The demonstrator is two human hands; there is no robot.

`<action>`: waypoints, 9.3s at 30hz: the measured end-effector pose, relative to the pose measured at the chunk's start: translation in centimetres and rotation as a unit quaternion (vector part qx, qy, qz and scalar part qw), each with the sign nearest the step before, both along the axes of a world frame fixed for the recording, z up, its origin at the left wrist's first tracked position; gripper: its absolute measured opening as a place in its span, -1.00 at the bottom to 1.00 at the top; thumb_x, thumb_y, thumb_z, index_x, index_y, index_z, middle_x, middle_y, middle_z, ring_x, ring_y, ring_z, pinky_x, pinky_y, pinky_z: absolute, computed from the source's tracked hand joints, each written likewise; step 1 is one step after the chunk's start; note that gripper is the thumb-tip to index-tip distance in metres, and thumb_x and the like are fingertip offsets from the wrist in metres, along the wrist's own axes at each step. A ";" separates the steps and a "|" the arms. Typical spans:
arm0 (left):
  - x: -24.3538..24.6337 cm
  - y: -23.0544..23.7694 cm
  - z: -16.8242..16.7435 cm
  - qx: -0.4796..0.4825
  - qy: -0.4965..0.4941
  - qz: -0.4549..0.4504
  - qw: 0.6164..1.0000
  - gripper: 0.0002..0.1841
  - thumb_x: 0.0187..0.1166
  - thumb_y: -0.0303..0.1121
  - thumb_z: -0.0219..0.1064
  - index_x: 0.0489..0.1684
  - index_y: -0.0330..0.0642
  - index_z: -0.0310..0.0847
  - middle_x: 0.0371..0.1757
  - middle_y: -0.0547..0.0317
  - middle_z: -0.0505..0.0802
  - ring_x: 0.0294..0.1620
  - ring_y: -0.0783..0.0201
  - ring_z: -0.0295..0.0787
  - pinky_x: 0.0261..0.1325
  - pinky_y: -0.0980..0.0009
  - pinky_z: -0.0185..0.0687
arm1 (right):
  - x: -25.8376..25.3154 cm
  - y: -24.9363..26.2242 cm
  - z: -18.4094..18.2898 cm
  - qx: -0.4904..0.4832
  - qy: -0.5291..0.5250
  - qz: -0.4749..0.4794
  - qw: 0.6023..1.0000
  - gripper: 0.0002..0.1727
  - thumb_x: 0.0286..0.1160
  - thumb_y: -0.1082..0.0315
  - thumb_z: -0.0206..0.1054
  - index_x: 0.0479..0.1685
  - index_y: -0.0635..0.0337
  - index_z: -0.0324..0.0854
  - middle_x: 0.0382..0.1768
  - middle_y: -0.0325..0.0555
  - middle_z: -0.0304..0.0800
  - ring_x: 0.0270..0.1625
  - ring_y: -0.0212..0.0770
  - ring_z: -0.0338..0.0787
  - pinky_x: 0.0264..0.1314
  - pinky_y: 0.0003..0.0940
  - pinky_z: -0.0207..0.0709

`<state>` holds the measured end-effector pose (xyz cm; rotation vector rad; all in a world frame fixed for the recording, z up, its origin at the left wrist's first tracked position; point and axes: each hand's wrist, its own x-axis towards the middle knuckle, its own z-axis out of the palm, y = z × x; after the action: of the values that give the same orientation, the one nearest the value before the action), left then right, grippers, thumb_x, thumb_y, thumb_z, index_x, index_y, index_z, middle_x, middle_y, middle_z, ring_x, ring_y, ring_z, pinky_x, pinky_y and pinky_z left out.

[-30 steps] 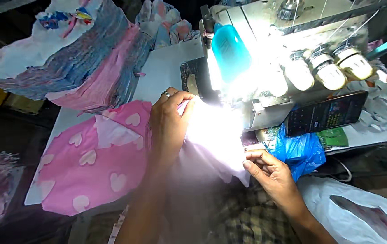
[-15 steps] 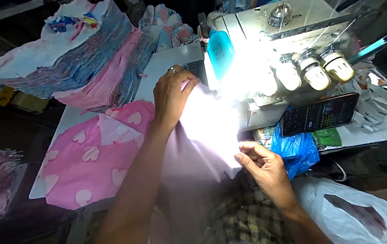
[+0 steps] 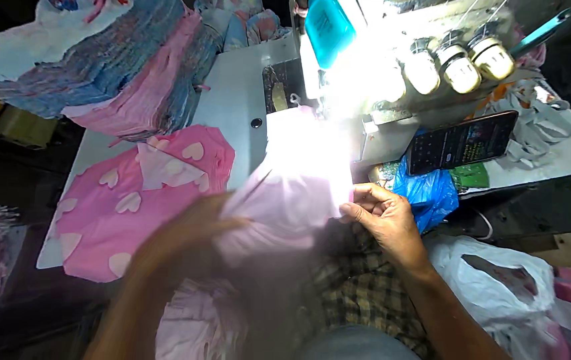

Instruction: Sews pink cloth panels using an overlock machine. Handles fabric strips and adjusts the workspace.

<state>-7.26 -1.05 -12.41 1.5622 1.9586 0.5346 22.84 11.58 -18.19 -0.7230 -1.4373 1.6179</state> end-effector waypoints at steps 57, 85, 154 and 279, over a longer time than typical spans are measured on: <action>16.6 -2.4 -10.3 0.164 -0.210 -0.074 0.961 -0.72 0.75 -0.40 0.17 0.11 -0.30 0.80 -0.01 0.17 0.93 -0.02 0.46 0.88 0.18 0.55 0.76 | 8.3 0.8 -3.4 0.341 -0.645 -0.045 0.683 -0.93 0.37 0.54 0.48 -0.35 0.40 0.72 -0.29 0.25 0.73 -0.42 0.26 0.77 -0.52 0.09 0.53; 25.9 6.1 -14.8 -0.077 -0.711 0.163 0.680 -0.58 0.82 -0.55 -0.06 0.64 -0.34 0.16 0.32 -0.06 0.70 0.24 0.20 0.77 0.37 0.28 0.68 | 8.4 1.1 -0.5 0.275 -0.602 0.036 0.749 -0.91 0.45 0.39 0.47 -0.29 0.24 0.79 -0.42 0.13 0.78 -0.29 0.22 0.81 -0.33 0.19 0.56; 21.5 4.8 -13.0 -0.021 -0.339 -0.002 0.941 -0.58 0.84 -0.33 0.02 0.51 -0.39 0.52 0.29 -0.03 0.82 0.22 0.29 0.83 0.31 0.35 0.74 | 8.3 0.5 -3.8 0.332 -0.537 -0.133 0.764 -0.91 0.47 0.41 0.45 -0.28 0.26 0.79 -0.44 0.04 0.71 -0.49 0.09 0.74 -0.54 0.02 0.50; 13.5 8.1 -0.2 0.324 0.073 0.109 0.937 -0.78 0.70 -0.23 0.19 -0.08 -0.14 0.70 -0.26 0.24 0.76 -0.20 0.47 0.69 -0.14 0.55 0.56 | -2.2 11.2 0.9 0.659 -0.124 -0.113 0.733 -0.80 0.51 0.56 0.36 -0.06 0.21 0.88 -0.03 0.13 0.86 -0.26 -0.15 0.81 -0.36 -0.42 0.56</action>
<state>6.21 7.02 -12.57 1.8019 2.2145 1.2962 20.63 22.80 -17.24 -0.1967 -2.0912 0.0291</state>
